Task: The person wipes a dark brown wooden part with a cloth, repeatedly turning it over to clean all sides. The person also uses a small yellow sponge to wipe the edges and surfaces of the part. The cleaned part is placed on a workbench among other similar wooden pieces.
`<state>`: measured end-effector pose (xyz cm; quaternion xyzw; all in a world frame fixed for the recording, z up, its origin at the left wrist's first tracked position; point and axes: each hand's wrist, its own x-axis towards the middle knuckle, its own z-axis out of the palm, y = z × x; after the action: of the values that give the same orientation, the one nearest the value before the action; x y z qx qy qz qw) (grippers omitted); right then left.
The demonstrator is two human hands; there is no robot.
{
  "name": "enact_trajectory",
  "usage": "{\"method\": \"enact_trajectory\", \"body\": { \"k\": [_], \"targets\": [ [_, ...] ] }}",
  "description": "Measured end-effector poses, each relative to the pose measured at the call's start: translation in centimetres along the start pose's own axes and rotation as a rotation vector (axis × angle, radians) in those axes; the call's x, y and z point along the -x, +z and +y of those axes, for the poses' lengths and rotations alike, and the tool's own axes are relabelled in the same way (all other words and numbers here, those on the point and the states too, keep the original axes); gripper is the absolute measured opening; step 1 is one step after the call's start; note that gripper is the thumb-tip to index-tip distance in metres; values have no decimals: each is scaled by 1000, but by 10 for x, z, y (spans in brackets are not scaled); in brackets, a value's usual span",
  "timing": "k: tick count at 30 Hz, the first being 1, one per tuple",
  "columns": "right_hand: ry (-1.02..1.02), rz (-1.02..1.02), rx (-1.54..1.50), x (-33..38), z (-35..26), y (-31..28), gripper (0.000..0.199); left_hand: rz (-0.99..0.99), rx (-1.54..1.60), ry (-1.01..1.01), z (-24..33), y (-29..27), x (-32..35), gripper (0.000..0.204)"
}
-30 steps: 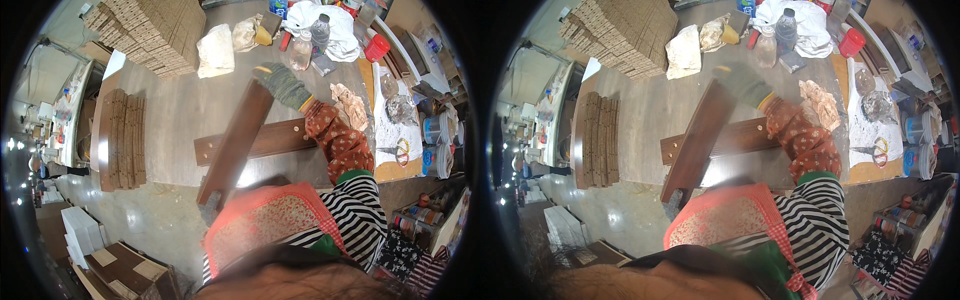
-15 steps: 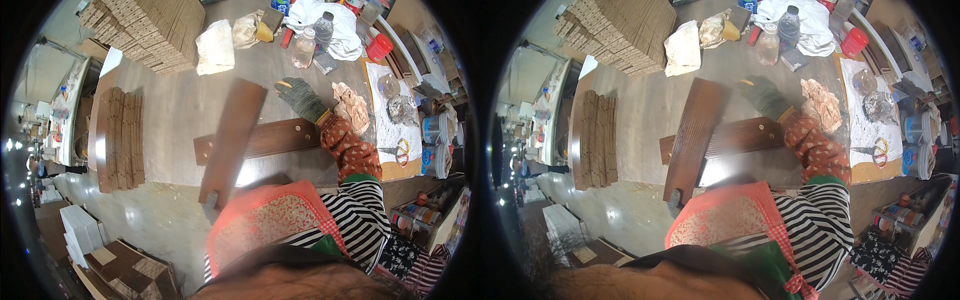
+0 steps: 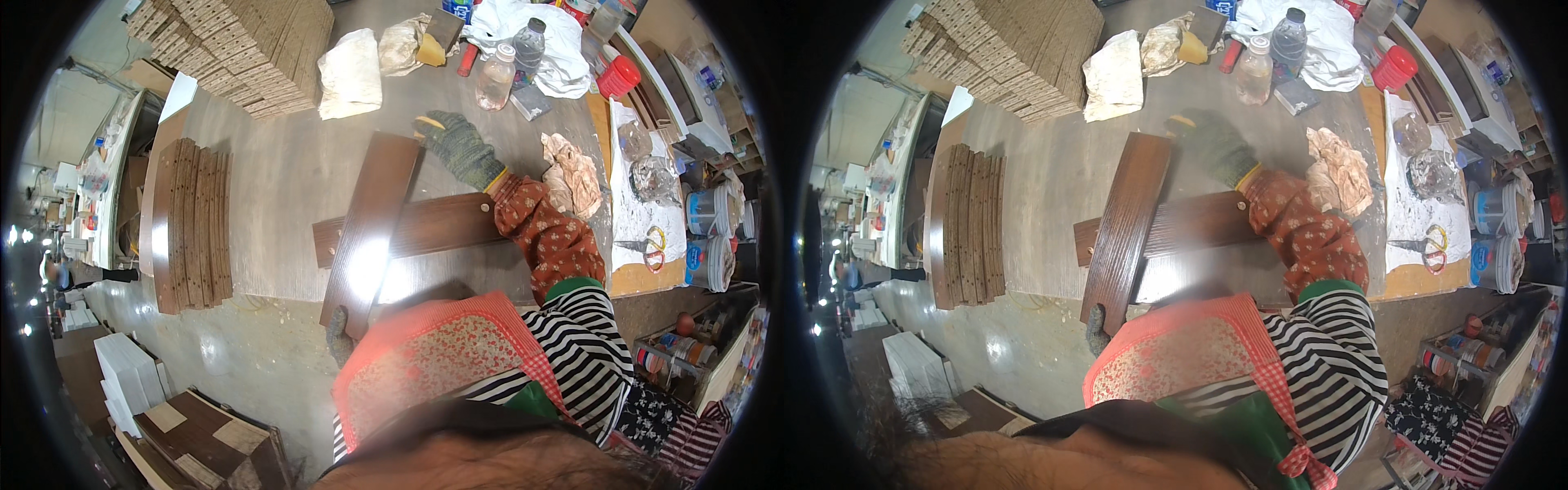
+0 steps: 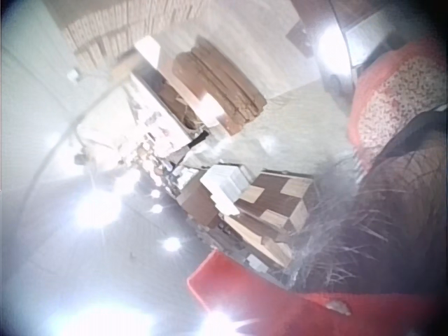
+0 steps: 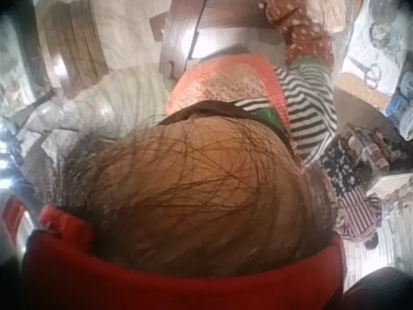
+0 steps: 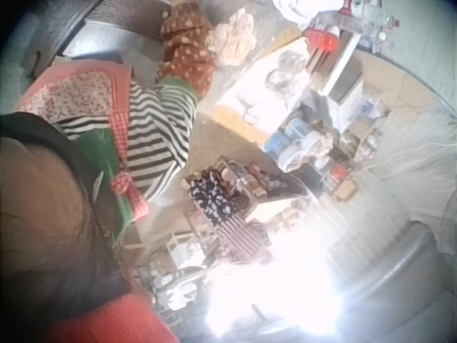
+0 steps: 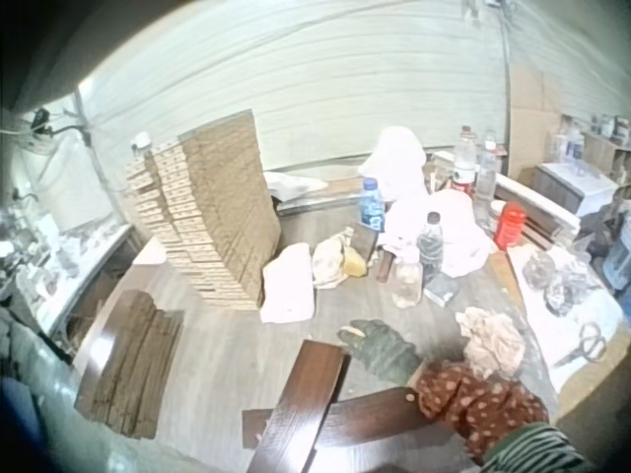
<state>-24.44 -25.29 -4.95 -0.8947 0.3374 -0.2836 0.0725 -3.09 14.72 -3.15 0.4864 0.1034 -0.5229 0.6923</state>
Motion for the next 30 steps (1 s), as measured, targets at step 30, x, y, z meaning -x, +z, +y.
{"method": "enact_trajectory", "body": {
  "k": [30],
  "targets": [
    [-198, -192, -299, 30, -165, -24, 29, -308, 252, 46, 7, 18, -11, 43]
  ]
}}
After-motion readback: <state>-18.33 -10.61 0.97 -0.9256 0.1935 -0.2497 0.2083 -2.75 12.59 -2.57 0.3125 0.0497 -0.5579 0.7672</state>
